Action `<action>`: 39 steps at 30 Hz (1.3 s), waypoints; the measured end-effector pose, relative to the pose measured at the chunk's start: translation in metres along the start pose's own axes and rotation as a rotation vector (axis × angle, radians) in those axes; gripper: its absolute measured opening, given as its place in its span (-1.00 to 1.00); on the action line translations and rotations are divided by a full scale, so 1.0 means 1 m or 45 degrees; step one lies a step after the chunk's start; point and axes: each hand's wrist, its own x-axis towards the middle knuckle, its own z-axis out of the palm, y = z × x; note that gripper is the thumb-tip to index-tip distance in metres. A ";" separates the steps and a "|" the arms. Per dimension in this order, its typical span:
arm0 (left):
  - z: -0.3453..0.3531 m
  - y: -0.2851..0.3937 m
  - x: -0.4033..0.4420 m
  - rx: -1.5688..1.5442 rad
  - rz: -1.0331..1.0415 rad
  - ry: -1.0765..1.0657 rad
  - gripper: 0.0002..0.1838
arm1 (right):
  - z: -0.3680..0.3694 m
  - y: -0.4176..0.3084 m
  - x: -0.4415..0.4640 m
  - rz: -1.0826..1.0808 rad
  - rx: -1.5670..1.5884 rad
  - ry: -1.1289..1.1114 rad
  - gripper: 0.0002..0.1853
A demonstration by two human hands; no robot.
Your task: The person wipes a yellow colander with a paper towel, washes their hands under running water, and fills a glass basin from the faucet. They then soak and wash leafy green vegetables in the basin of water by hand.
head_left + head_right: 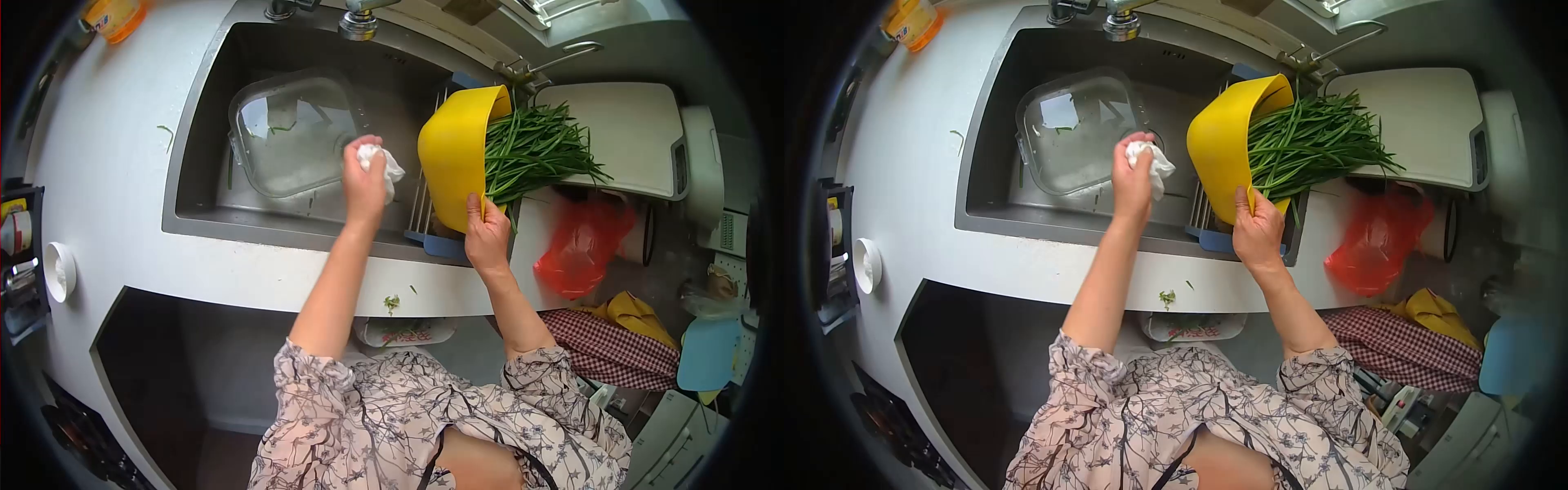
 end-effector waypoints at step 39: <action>0.119 0.042 -0.015 1.088 0.693 -0.602 -0.63 | 0.019 0.030 -0.017 -0.505 0.116 0.363 -0.80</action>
